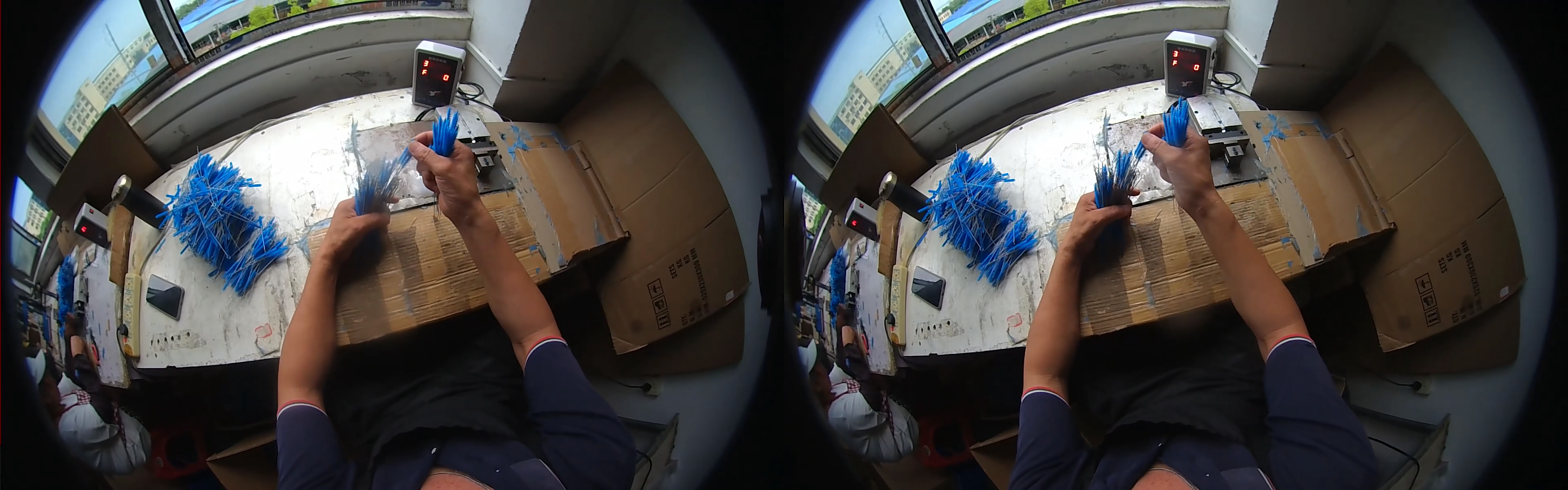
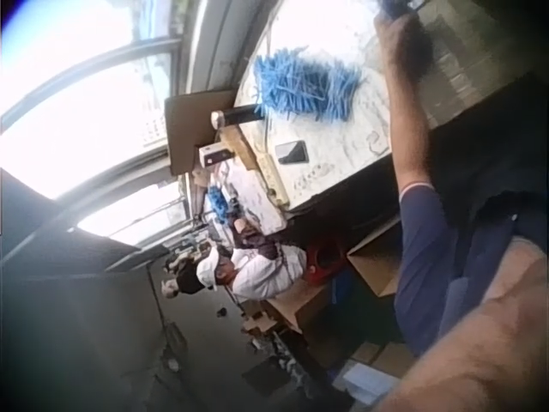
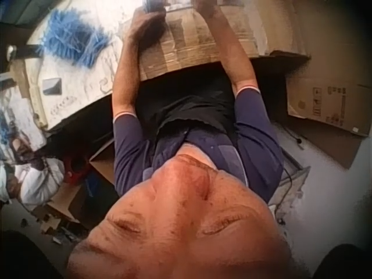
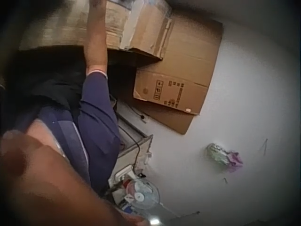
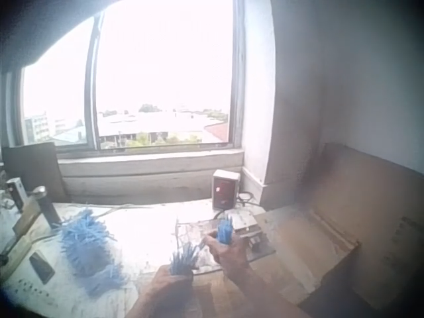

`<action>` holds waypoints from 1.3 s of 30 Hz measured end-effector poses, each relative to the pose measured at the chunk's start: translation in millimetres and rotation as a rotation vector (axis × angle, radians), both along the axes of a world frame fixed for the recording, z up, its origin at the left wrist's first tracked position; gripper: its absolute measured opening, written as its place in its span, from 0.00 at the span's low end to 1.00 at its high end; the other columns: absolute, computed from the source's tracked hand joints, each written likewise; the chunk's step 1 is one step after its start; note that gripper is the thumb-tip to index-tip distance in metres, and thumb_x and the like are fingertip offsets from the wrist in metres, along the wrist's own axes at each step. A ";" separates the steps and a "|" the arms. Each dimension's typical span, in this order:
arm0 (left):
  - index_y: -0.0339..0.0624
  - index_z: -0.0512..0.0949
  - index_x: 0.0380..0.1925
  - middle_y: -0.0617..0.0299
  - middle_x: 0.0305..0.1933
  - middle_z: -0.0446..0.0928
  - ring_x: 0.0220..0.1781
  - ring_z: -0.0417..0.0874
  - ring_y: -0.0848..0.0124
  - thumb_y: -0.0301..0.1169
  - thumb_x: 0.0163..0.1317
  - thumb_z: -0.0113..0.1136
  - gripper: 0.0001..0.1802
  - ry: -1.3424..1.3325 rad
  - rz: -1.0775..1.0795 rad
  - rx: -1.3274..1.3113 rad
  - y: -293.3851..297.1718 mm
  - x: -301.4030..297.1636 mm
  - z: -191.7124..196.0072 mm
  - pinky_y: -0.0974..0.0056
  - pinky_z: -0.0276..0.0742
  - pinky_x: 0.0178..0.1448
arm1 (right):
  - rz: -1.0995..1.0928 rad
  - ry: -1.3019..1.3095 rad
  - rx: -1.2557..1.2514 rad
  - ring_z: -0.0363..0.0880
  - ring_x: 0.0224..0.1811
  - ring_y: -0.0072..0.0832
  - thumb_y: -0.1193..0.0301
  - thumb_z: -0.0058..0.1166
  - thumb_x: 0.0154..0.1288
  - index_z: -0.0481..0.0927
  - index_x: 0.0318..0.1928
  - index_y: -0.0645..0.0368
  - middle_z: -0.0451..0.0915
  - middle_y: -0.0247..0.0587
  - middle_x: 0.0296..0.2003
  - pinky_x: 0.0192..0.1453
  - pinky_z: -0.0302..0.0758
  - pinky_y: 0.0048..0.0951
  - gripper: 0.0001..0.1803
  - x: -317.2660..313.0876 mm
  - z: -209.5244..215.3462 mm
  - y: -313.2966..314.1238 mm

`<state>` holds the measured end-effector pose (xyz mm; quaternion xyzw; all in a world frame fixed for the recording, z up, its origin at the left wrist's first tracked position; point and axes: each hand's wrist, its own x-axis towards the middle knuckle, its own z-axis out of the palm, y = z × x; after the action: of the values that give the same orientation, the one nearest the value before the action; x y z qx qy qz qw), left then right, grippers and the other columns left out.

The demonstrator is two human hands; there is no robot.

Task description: Counting and bundling blue plastic bristles at a factory workbench.

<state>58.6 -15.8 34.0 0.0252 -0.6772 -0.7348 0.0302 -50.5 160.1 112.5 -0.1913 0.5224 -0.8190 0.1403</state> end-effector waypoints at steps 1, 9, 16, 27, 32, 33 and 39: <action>0.39 0.86 0.52 0.70 0.36 0.80 0.38 0.78 0.78 0.27 0.59 0.66 0.19 -0.007 -0.005 0.025 0.2 -0.3 -0.5 0.70 0.76 0.47 | -0.004 -0.015 -0.015 0.61 0.14 0.08 0.75 0.67 0.66 0.84 0.41 0.61 0.75 0.23 0.21 0.15 0.52 0.15 0.06 3.2 -1.5 -3.1; 0.38 0.86 0.51 0.71 0.35 0.81 0.37 0.79 0.80 0.28 0.59 0.71 0.19 0.001 -0.005 0.035 1.7 -0.7 1.2 0.71 0.75 0.46 | 0.003 -0.021 0.016 0.60 0.14 0.08 0.74 0.68 0.68 0.86 0.41 0.62 0.73 0.21 0.19 0.16 0.52 0.15 0.06 5.7 -10.5 -10.9; 0.36 0.84 0.53 0.70 0.34 0.81 0.37 0.80 0.80 0.27 0.60 0.69 0.20 0.007 0.009 0.037 -4.1 0.4 -0.3 0.71 0.75 0.46 | -0.322 0.081 -0.230 0.79 0.28 0.15 0.68 0.67 0.69 0.87 0.39 0.58 0.90 0.44 0.35 0.25 0.67 0.15 0.07 -18.8 17.5 14.2; 0.36 0.82 0.54 0.66 0.34 0.81 0.35 0.81 0.75 0.27 0.60 0.68 0.21 0.027 0.095 0.209 -5.8 0.9 5.7 0.69 0.78 0.45 | -0.358 0.162 -0.001 0.86 0.38 0.29 0.71 0.57 0.76 0.79 0.49 0.64 0.86 0.43 0.38 0.46 0.80 0.34 0.09 -3.1 -73.0 16.9; 0.37 0.82 0.56 0.65 0.37 0.82 0.38 0.83 0.74 0.26 0.63 0.67 0.20 0.074 0.156 0.254 -4.9 0.0 1.7 0.68 0.80 0.48 | -0.384 0.569 0.381 0.86 0.41 0.33 0.73 0.59 0.73 0.79 0.50 0.66 0.87 0.49 0.39 0.48 0.80 0.33 0.11 16.8 -86.3 3.3; 0.37 0.82 0.56 0.65 0.37 0.82 0.38 0.83 0.74 0.26 0.63 0.67 0.20 0.076 0.157 0.254 -4.0 -0.9 2.0 0.68 0.80 0.48 | -0.383 0.570 0.381 0.86 0.41 0.33 0.73 0.59 0.73 0.79 0.50 0.66 0.87 0.49 0.39 0.48 0.80 0.33 0.11 15.0 -86.9 1.8; 0.35 0.82 0.54 0.65 0.38 0.83 0.40 0.83 0.75 0.27 0.65 0.68 0.18 0.114 0.134 0.049 1.9 -5.0 -4.0 0.69 0.79 0.49 | -0.192 0.286 0.281 0.64 0.18 0.10 0.67 0.64 0.73 0.84 0.44 0.57 0.75 0.25 0.23 0.20 0.60 0.19 0.07 5.2 -91.0 4.7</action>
<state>53.6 -13.9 29.9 0.0292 -0.6528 -0.7478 0.1173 -45.3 164.8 21.5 -0.2336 0.6620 -0.7121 0.0115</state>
